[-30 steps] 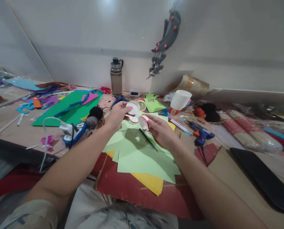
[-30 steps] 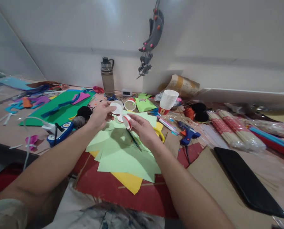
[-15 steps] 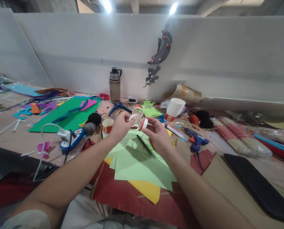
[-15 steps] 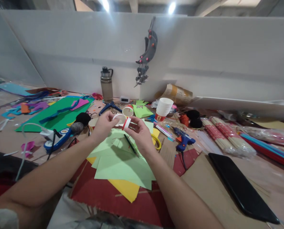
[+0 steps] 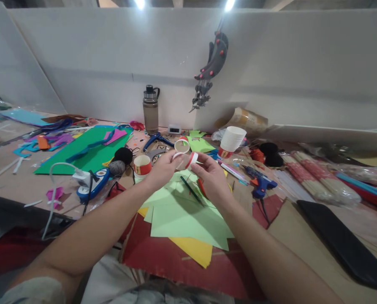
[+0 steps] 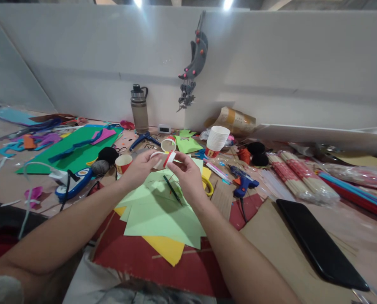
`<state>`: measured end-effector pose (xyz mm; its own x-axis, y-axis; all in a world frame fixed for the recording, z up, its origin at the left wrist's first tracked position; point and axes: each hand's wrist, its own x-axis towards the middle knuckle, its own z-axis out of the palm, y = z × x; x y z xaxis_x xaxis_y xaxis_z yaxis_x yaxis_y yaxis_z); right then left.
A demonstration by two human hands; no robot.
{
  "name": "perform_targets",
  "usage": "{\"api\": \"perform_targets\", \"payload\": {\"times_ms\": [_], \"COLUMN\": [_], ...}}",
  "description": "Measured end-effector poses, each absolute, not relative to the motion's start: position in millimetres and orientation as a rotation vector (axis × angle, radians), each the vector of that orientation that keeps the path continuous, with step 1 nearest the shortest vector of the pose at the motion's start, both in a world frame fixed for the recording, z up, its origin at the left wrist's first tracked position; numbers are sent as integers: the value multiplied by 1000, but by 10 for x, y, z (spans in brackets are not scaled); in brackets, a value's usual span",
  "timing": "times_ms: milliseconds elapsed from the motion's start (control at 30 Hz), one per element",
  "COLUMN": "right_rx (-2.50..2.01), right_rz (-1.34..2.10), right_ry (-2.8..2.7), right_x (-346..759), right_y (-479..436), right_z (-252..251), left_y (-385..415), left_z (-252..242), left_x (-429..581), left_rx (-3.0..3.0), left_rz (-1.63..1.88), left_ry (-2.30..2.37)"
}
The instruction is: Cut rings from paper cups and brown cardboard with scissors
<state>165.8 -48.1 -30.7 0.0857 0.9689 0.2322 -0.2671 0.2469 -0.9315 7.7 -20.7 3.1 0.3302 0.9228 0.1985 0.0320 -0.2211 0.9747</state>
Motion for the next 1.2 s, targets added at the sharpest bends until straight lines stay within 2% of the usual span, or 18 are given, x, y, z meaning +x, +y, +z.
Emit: {"api": "perform_targets", "payload": {"times_ms": [100, 200, 400, 1200], "right_rx": [-806, -780, -791, -818], "right_rz": [1168, 1213, 1196, 1328], "right_ry": [-1006, -1055, -1111, -1042], "right_x": [1638, 1616, 1619, 1597], "right_y": [-486, -511, -501, -494], "right_z": [-308, -301, -337, -280], "left_y": [-171, -167, -187, -171], "left_z": [17, 10, -25, 77], "left_x": [76, 64, 64, 40], "left_rx": [1428, 1546, 1495, 1633], "left_rz": [1178, 1232, 996, 992], "left_ry": [953, 978, 749, 988]}}
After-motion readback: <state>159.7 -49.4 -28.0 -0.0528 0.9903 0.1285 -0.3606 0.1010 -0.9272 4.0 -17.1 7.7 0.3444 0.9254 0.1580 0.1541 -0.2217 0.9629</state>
